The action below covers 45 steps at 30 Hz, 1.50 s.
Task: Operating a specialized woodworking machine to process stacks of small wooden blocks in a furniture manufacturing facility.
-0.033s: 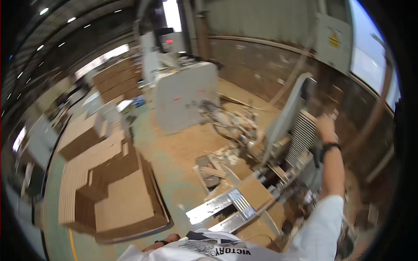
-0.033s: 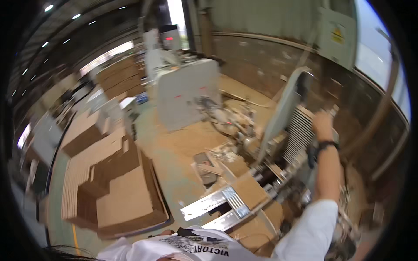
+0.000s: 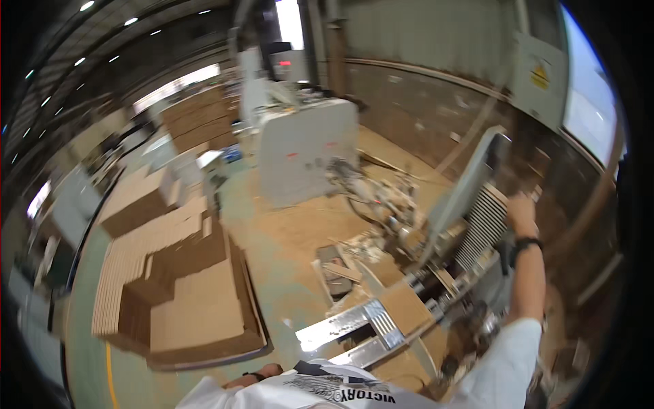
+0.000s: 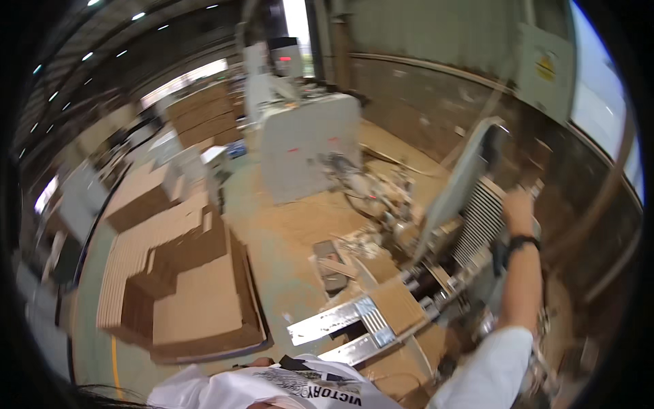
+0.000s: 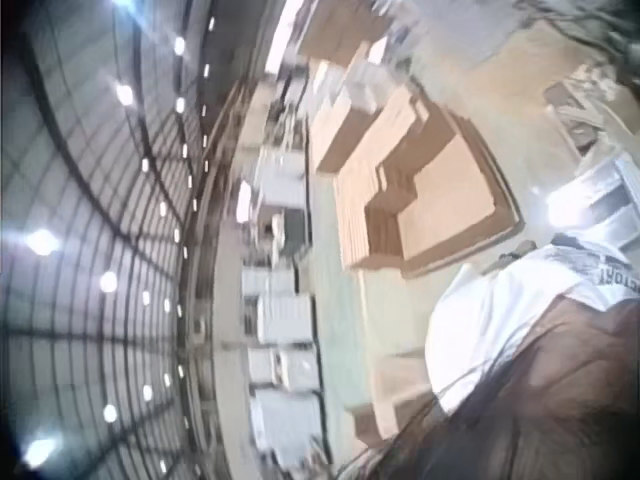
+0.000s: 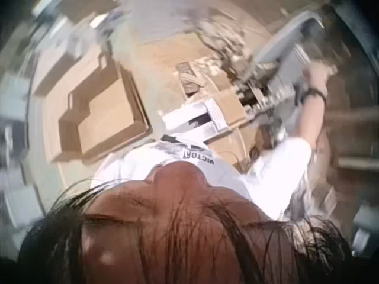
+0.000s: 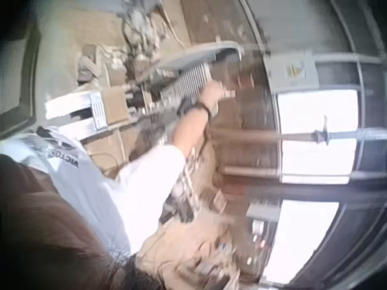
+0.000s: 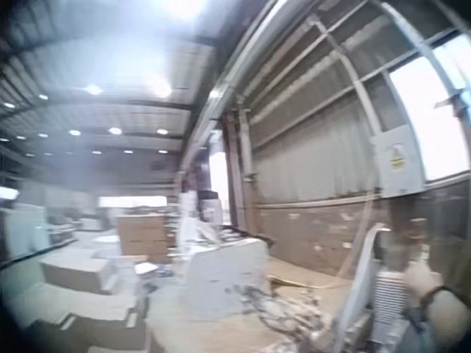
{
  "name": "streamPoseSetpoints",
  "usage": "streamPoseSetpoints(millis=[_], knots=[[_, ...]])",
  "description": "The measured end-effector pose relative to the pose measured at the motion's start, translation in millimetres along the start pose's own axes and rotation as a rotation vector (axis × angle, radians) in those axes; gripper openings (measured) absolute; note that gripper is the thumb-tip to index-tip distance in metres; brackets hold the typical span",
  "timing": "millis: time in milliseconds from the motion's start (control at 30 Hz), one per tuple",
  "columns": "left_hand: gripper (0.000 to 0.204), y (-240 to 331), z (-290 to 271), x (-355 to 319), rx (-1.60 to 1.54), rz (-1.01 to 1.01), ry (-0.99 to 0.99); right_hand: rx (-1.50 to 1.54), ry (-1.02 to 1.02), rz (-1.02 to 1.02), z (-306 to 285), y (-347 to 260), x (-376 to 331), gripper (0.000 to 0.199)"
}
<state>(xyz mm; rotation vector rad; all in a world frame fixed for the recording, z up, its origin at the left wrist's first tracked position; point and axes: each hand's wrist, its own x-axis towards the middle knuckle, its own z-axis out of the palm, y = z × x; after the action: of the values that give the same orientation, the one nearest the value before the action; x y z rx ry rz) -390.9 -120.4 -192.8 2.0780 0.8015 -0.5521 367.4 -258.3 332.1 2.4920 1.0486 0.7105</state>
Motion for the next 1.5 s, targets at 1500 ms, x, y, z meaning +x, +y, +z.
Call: streamPoseSetpoints(millis=[1500], knots=[[0.036,34.3,-0.7,-13.1,-0.098,-0.258,0.075,0.018,-0.034,0.037,-26.4,-4.8,-14.7,0.029]])
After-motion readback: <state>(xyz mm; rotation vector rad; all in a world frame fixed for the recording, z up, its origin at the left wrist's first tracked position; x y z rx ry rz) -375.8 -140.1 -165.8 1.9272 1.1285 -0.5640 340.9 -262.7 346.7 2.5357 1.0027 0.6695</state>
